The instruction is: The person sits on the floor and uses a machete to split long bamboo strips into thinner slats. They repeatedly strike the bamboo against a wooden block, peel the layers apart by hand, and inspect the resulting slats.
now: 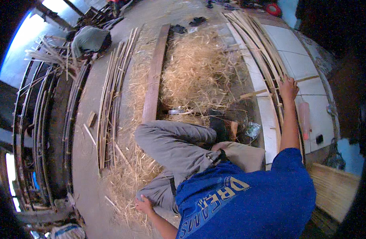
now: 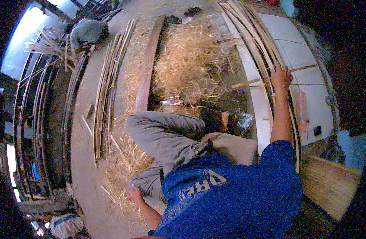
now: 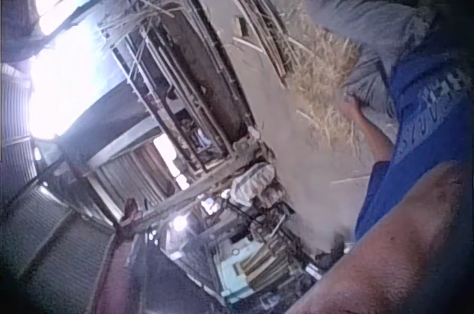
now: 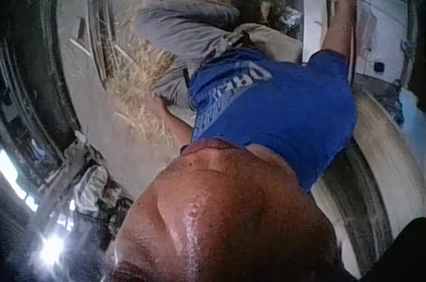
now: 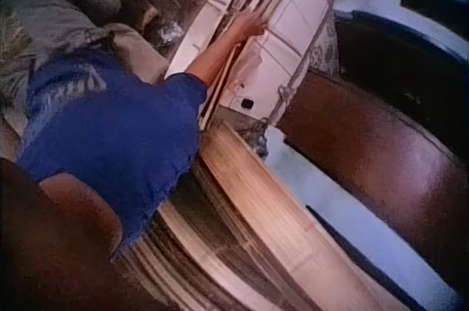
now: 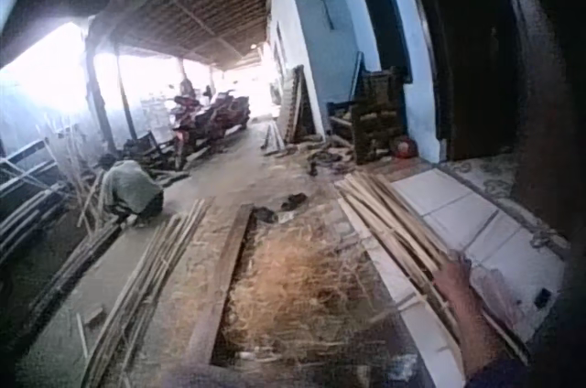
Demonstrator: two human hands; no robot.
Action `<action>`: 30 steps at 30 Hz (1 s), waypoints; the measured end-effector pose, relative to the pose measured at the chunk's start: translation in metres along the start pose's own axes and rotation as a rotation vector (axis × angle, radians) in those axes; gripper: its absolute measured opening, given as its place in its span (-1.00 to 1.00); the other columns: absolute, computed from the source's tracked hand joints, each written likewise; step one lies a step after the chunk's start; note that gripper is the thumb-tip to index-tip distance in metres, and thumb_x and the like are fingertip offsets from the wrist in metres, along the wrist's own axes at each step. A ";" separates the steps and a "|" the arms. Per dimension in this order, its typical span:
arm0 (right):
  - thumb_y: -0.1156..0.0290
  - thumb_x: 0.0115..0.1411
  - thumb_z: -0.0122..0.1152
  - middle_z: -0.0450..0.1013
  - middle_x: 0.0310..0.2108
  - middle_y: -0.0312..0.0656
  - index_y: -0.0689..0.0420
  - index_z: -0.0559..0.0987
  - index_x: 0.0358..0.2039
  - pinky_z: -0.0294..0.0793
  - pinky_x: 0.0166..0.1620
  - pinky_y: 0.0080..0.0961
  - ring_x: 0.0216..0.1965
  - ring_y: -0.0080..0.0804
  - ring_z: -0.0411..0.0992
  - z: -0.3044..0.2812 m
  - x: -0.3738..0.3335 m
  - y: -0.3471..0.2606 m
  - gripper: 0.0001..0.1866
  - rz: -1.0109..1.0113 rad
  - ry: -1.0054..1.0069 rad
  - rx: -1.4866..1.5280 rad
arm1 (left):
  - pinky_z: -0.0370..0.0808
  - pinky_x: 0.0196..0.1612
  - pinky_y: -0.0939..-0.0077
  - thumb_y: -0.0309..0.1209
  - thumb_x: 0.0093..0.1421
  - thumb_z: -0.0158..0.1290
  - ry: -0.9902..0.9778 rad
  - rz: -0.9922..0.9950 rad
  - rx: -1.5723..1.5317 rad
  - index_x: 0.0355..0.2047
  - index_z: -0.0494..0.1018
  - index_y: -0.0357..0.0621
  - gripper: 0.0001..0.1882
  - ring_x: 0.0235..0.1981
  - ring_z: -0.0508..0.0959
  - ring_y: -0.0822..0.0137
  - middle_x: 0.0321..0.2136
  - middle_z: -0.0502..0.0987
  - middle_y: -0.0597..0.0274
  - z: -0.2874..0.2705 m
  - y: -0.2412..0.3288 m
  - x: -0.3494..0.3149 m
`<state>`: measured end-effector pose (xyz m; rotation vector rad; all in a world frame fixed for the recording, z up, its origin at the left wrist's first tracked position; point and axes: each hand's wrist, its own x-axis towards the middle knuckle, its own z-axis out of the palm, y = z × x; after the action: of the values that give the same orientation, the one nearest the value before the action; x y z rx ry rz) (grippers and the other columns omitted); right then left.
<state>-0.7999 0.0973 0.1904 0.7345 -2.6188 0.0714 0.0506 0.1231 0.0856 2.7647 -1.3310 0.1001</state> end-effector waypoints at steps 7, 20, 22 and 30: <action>0.15 0.17 0.13 0.50 -0.27 0.02 0.07 0.58 -0.23 0.44 -0.13 -0.14 -0.22 0.02 0.45 0.069 -0.059 -0.135 -0.71 -0.279 -0.092 0.681 | 0.25 0.17 0.20 -0.09 0.24 -0.04 0.007 -0.125 -0.484 0.16 0.22 -0.42 -0.34 0.11 0.35 -0.13 0.10 0.32 -0.27 -0.008 -0.016 -0.050; 0.29 0.14 0.14 0.51 -0.36 0.03 0.20 0.57 -0.32 0.45 -0.22 -0.22 -0.29 -0.02 0.48 0.056 -0.124 -0.297 -0.77 -0.587 -0.534 1.210 | 0.37 -0.35 0.52 -0.41 0.27 -0.07 0.499 -0.192 -0.745 -0.36 0.31 -0.26 -0.86 -0.45 0.39 0.42 -0.49 0.40 0.25 -0.211 -0.029 -0.063; 0.29 0.13 0.13 0.50 -0.40 0.03 0.20 0.57 -0.38 0.44 -0.24 -0.17 -0.32 0.02 0.47 0.051 -0.139 -0.318 -0.78 -0.677 -0.493 1.297 | 0.37 -0.36 0.54 -0.39 0.30 -0.07 0.570 -0.135 -0.682 -0.38 0.30 -0.25 -0.83 -0.46 0.38 0.44 -0.50 0.39 0.26 -0.259 -0.029 -0.050; 0.35 0.09 0.16 0.44 -0.32 0.19 0.21 0.51 -0.29 0.43 -0.17 -0.10 -0.21 0.15 0.43 0.100 -0.196 -0.405 -0.78 -1.046 -0.726 0.876 | 0.44 -0.25 0.56 -0.34 0.32 -0.05 0.579 0.225 -0.718 0.01 0.33 -0.32 -0.65 -0.38 0.44 0.45 -0.42 0.47 0.20 -0.380 0.095 0.042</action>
<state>-0.4811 -0.1710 -0.0056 2.7330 -2.2910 0.7763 -0.0077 0.0665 0.4714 1.8015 -1.1917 0.3293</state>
